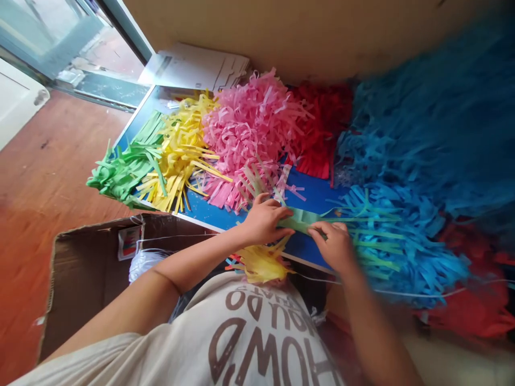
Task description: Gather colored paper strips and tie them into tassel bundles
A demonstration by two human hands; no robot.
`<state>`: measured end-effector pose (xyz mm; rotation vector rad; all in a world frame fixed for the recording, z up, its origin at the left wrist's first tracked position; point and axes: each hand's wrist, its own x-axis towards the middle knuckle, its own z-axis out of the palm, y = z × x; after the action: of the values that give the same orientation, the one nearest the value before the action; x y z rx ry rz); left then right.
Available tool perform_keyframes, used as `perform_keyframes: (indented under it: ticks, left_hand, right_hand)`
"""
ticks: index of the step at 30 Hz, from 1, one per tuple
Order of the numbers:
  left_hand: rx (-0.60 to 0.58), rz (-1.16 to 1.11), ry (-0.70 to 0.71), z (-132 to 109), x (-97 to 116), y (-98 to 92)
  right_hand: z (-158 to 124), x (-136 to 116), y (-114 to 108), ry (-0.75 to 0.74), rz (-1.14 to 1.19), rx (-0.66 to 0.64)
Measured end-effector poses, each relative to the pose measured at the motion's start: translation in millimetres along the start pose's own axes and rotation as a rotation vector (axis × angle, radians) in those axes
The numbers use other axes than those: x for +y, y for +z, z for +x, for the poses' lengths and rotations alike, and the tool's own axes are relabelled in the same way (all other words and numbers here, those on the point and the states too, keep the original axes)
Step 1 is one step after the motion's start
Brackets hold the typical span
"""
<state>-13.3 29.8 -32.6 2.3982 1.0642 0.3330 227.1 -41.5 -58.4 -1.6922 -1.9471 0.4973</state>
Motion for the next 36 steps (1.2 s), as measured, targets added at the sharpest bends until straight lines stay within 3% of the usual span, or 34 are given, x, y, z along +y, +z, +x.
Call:
perform_keyframes:
  ticks: [6,11,18,28,36]
  left_hand:
    - [-0.054,0.119,-0.16,9,8,7.7]
    - [-0.008,0.145,-0.166,12,7,8.4]
    - [-0.001,0.175,-0.225,17,7,14.1]
    - [0.06,0.08,-0.322,22,4,17.9]
    - [0.054,0.191,-0.336,28,3,22.9]
  right_hand:
    - [14,1,0,0.091,-0.058,0.035]
    - [19,6,4,0.071,-0.111,0.002]
    - [30,5,-1,0.207,-0.13,-0.075]
    - [29,4,1,0.213,-0.196,-0.026]
    - [30,6,3,0.219,-0.21,-0.04]
